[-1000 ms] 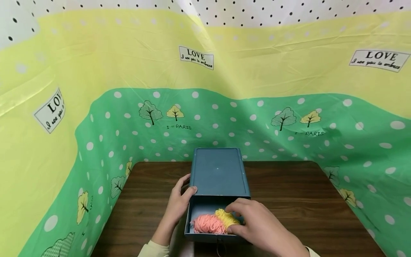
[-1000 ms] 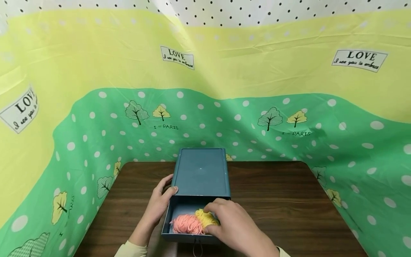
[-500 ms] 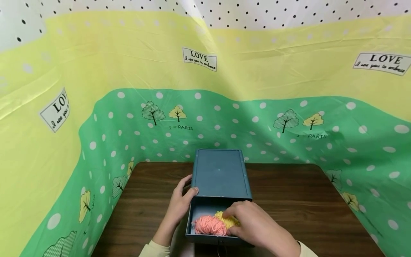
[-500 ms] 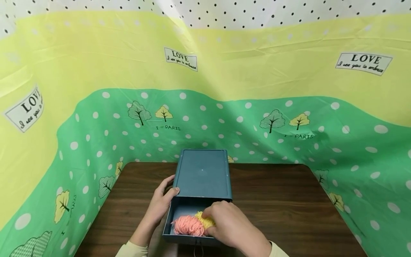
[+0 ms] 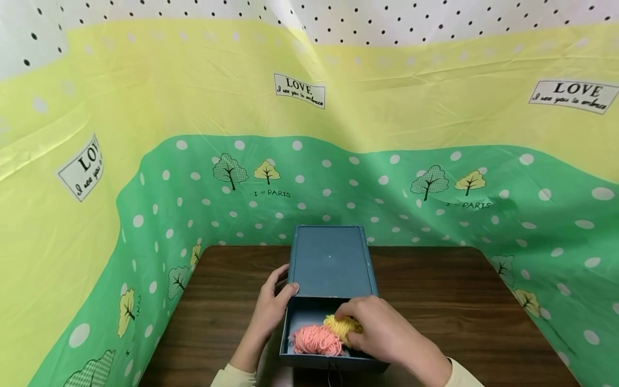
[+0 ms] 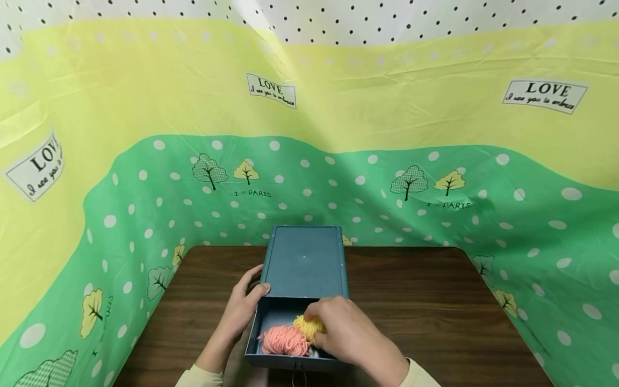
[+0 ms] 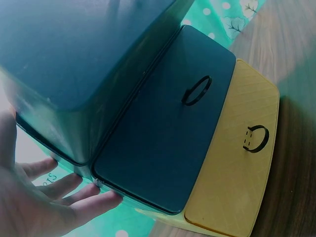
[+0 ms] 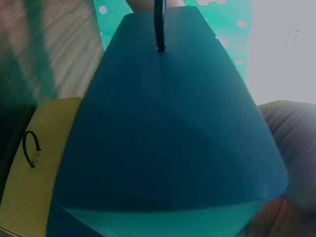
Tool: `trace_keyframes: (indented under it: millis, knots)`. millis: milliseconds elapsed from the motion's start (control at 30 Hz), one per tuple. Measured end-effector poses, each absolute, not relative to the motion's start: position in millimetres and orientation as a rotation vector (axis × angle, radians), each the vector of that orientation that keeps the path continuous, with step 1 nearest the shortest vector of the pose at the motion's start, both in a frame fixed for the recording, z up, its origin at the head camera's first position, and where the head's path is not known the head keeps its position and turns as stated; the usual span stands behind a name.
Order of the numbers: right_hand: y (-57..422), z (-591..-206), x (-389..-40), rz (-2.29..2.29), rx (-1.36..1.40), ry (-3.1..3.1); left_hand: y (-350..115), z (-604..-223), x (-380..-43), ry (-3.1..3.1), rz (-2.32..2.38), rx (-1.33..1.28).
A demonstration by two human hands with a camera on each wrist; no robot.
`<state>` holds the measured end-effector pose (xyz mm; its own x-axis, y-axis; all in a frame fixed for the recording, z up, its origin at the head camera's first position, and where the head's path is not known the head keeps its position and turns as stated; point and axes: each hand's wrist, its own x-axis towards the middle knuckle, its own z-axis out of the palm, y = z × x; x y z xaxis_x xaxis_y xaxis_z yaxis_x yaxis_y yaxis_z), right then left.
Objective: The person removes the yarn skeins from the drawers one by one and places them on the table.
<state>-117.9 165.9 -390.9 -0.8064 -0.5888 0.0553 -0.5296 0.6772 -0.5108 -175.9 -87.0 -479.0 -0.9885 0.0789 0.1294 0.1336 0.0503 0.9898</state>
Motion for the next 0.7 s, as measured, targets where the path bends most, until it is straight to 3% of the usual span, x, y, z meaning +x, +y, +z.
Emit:
trace_keyframes:
  millis: [700]
  knots:
    - [189,-357,-111,-0.821,-0.942,2.954,-87,-477,-173,-2.263,-2.103,-0.229]
